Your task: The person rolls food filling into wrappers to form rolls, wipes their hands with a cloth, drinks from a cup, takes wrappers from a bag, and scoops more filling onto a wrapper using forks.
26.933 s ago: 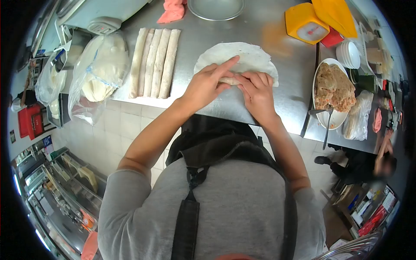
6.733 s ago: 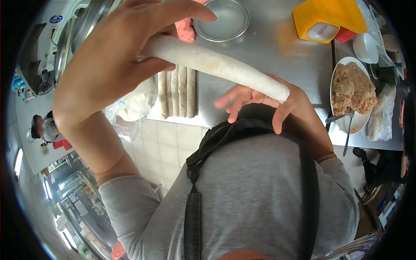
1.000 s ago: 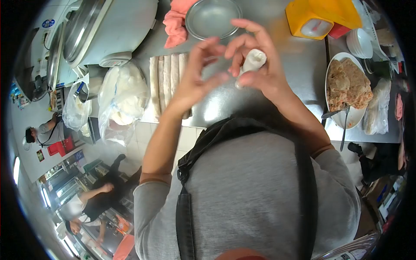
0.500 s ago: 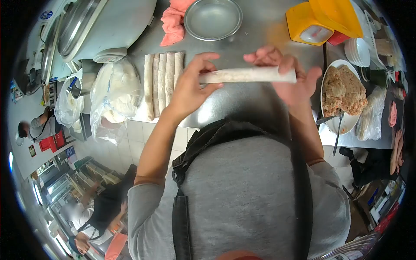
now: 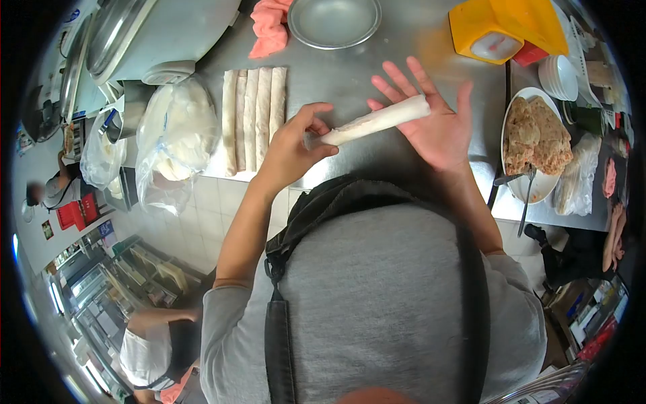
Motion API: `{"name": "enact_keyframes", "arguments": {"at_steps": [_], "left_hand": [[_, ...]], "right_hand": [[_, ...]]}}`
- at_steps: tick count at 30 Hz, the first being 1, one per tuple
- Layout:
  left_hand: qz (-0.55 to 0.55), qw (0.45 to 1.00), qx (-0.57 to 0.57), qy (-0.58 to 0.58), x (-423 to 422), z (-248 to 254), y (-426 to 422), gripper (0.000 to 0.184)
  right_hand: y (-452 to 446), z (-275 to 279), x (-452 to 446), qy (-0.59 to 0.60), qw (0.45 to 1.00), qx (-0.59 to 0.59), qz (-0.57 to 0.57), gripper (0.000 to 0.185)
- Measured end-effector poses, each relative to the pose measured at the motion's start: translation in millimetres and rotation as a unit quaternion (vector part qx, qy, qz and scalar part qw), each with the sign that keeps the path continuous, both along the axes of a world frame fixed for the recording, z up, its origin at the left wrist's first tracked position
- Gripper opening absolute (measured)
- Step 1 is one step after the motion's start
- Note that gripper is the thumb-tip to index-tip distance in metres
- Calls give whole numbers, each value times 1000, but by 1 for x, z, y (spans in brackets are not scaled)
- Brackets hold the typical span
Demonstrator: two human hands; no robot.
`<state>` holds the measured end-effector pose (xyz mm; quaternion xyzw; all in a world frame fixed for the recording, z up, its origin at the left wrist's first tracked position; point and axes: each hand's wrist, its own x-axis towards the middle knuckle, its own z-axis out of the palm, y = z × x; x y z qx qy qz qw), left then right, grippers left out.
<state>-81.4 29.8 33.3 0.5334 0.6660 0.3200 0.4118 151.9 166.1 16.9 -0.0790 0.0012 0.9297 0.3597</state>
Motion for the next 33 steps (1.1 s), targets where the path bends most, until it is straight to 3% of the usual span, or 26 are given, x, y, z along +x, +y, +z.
{"name": "enact_keyframes", "arguments": {"at_steps": [2, 3, 4, 5, 9, 11, 12, 14, 19, 21, 25, 27, 33], "left_hand": [[8, 1000, 21, -15, -3, -4, -7, 74], [10, 1000, 19, -17, -4, -7, -9, 74], [4, 996, 50, 74, -4, -11, -9, 74], [-2, 983, 80, 166, -5, -13, -10, 74], [-18, 968, 121, 221, 6, -14, -6, 69], [-14, 965, 128, 227, 13, -16, -2, 64], [-17, 960, 148, 237, 16, -18, 0, 63], [-24, 958, 172, 227, 13, -21, 4, 60], [54, 901, 220, 370, -5, 0, 63, 62], [25, 844, 282, 456, -17, -1, 94, 59], [-26, 829, 245, 503, -30, -10, 128, 51], [-88, 849, 149, 499, -32, -8, 133, 43], [-78, 858, 204, 466, -28, 4, 116, 33]], "right_hand": [[9, 7, 4, -34, 985, 163, 36, 72], [14, 2, 7, -36, 985, 162, 38, 72], [22, -5, 11, -231, 932, 272, -58, 66], [27, -9, 13, -409, 821, 368, -151, 61], [18, 5, 22, -475, 759, 433, -103, 45], [10, 6, 24, -516, 619, 591, -17, 37], [7, 6, 25, -516, 620, 591, -16, 37], [-1, 3, 23, -542, 411, 733, 12, 37], [-11, -14, 22, -539, 363, 760, -35, 40], [-12, -17, 21, -534, 350, 768, -47, 40], [-15, -17, 20, -530, 354, 768, -56, 40], [-16, -17, 20, -532, 357, 765, -58, 39], [-14, -24, 19, -525, 367, 765, -64, 36]]}}
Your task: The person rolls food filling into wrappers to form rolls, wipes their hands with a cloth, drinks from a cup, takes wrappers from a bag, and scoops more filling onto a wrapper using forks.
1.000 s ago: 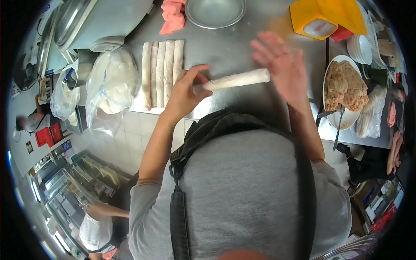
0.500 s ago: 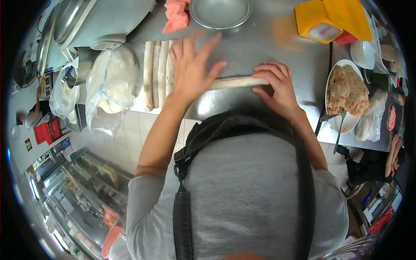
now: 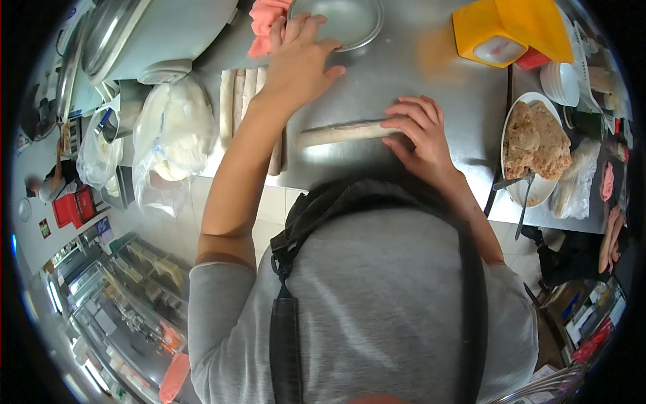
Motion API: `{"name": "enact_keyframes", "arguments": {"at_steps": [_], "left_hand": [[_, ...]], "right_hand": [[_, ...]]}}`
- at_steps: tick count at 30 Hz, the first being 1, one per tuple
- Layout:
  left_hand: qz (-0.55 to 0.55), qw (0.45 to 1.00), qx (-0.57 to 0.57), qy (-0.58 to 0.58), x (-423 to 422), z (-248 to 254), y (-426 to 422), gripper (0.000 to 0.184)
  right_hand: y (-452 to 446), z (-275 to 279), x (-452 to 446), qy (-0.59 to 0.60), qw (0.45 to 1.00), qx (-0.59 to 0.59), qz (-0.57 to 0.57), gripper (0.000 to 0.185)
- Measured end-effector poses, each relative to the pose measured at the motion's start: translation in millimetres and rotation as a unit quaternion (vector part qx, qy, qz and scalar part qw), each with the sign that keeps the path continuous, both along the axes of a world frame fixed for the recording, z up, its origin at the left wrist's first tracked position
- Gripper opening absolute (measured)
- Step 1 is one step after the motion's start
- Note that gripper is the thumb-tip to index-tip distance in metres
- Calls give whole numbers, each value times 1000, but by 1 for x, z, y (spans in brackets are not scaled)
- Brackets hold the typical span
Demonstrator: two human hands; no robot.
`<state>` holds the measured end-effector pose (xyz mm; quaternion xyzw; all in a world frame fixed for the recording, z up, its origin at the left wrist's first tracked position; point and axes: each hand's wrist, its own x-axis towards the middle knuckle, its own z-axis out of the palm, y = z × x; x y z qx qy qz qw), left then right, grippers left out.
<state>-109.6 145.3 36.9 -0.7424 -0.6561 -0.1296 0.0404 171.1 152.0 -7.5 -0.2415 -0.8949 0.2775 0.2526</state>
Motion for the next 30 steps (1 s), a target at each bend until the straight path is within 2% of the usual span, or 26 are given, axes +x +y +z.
{"name": "enact_keyframes", "arguments": {"at_steps": [1, 3, 4, 6, 9, 13, 17, 25, 29, 30], "left_hand": [[4, 1000, -4, -1, 12, 6, -1, 33], [140, 966, 218, -20, 44, 15, -3, 23], [144, 966, 215, -19, 36, 17, -15, 23], [-2, 991, 26, -131, 12, 21, -44, 26], [-5, 980, -35, -197, 29, 9, -83, 31], [14, 960, -45, -276, 46, -23, -111, 41], [15, 961, -45, -274, 58, -28, -112, 42], [30, 984, -30, -172, 46, -20, -122, 35], [49, 984, -30, -166, 35, -25, -131, 33], [52, 978, -25, -200, 34, -29, -130, 34]], "right_hand": [[1, 1, -1, -2, 1000, 6, 5, 36], [2, 5, -5, -2, 1000, 10, 15, 35], [3, 8, -7, -11, 1000, 14, 15, 34], [3, 9, -8, -19, 1000, 16, 16, 33], [3, 4, -10, -31, 999, 20, 17, 32], [3, -5, -14, -28, 999, 29, 12, 25], [1, -9, -15, -28, 999, 37, 1, 20], [1, -9, -13, -31, 999, 38, 3, 20], [3, -9, -14, -28, 999, 41, 2, 19], [2, -9, -13, -28, 999, 40, 1, 19]]}}
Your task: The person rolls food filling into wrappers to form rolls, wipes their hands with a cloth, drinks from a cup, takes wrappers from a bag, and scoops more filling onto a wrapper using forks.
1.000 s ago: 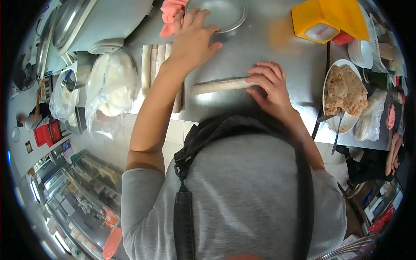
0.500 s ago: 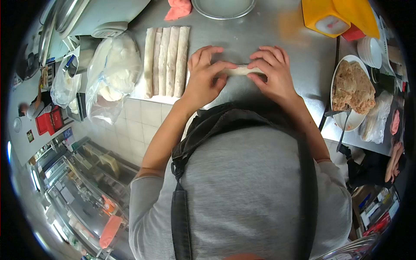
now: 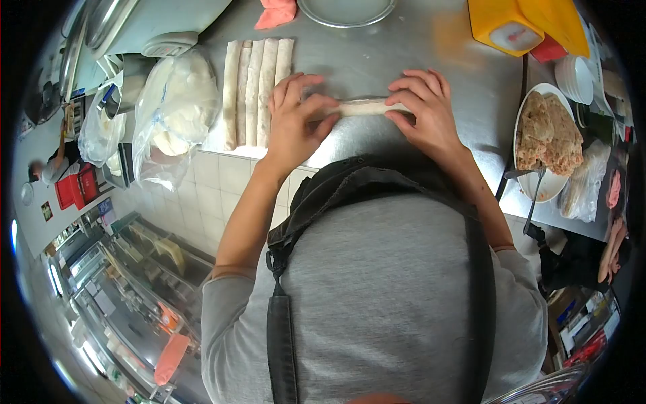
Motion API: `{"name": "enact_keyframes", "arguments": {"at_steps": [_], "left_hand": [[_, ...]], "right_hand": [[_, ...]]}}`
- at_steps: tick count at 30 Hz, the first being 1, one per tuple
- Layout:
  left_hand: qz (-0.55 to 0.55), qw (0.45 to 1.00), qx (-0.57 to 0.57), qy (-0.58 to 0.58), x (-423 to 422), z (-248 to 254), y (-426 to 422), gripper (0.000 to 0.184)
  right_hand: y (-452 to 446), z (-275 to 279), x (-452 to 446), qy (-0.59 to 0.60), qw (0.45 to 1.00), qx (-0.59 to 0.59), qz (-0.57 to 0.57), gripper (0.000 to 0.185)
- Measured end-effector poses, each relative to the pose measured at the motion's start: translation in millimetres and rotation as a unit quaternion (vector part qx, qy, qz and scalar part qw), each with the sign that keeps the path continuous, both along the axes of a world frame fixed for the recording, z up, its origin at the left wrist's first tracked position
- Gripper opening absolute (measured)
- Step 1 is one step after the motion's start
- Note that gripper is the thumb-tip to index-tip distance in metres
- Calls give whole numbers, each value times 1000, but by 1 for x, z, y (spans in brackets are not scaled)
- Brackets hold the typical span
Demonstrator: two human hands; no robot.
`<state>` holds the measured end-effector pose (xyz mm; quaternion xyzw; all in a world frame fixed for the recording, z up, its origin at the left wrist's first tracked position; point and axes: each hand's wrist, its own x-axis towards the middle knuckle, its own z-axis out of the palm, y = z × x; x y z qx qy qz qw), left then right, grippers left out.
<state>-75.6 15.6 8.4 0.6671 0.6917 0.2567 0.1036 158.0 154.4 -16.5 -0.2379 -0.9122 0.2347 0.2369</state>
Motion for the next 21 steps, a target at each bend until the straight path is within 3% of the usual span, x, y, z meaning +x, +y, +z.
{"name": "enact_keyframes", "arguments": {"at_steps": [5, 12, 15, 17, 21], "left_hand": [[-28, 1000, 10, -9, 20, -4, 16, 44], [-43, 994, 83, 61, 23, -20, 11, 38], [-64, 992, 103, 32, 25, -21, 12, 38], [28, 995, 68, -60, 36, -12, 20, 35], [21, 996, 72, -53, 44, -25, 28, 29]], "right_hand": [[0, -1, 0, 2, 1000, 8, 6, 19], [1, -4, -1, 11, 1000, 10, 6, 18], [2, -5, 0, 7, 1000, 11, 8, 18], [2, -5, -1, 21, 1000, 16, 13, 16], [3, -7, 0, 26, 999, 34, 6, 16]]}}
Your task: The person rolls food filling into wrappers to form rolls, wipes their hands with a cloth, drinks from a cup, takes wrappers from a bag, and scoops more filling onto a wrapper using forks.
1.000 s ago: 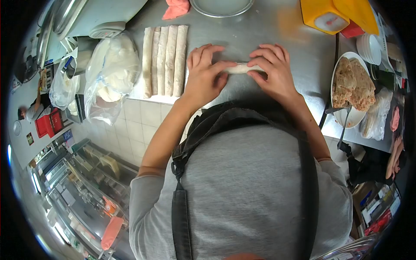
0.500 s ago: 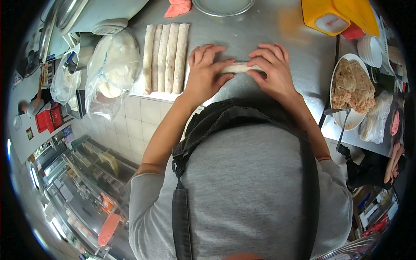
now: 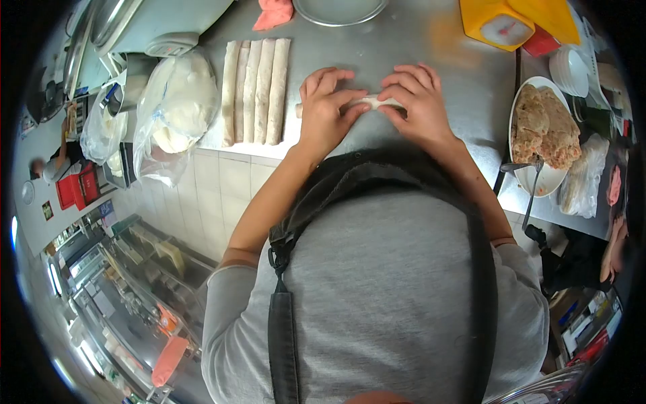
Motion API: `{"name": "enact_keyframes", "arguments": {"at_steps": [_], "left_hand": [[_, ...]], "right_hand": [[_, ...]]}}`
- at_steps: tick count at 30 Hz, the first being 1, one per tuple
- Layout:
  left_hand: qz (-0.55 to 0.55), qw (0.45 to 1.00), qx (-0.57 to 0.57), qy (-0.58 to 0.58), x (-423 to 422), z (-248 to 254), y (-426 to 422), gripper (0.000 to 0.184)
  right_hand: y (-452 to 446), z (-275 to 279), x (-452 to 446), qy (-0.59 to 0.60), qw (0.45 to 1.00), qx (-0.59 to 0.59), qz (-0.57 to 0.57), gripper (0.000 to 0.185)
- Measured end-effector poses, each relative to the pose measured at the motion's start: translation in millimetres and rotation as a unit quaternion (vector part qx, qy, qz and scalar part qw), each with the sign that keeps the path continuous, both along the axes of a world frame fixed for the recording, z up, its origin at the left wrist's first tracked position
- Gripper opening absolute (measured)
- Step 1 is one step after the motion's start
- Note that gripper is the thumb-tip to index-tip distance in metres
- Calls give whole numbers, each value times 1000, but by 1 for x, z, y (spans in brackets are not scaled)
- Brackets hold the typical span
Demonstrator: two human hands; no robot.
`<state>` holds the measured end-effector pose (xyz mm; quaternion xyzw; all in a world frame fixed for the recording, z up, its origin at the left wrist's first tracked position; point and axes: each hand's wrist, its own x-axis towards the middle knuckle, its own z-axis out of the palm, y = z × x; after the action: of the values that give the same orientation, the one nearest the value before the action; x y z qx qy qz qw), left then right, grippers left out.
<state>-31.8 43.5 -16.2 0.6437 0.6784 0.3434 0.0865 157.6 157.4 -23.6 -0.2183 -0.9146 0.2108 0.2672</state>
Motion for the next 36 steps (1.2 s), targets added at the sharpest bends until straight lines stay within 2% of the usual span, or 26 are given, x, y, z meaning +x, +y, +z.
{"name": "enact_keyframes", "arguments": {"at_steps": [4, 6, 15, 19, 28, 32, 34, 36], "left_hand": [[-3, 1000, -7, 4, -1, -3, 5, 22], [32, 998, -47, -34, -3, -4, 6, 16], [46, 992, -101, -56, -13, 0, 18, 17], [44, 993, -80, -68, -12, -2, 21, 17], [11, 996, -85, 7, -6, 1, 18, 13], [-7, 999, -14, 40, -9, 2, 7, 13], [-14, 998, 2, 66, -12, 12, -2, 15], [-29, 997, -6, 77, -17, 21, -8, 26]], "right_hand": [[-2, -1, -1, -8, 1000, -20, -4, 16], [-4, -2, 0, -9, 1000, -29, -5, 16], [-1, 0, -1, -13, 1000, -24, 4, 16], [-2, -3, 1, -10, 1000, -25, -1, 16], [-3, -2, 1, 1, 1000, -30, -4, 17], [-1, -3, 1, -7, 1000, -19, -1, 19], [-1, -2, 1, -6, 1000, -25, 1, 17], [0, -1, 1, -4, 1000, -30, 3, 16]]}}
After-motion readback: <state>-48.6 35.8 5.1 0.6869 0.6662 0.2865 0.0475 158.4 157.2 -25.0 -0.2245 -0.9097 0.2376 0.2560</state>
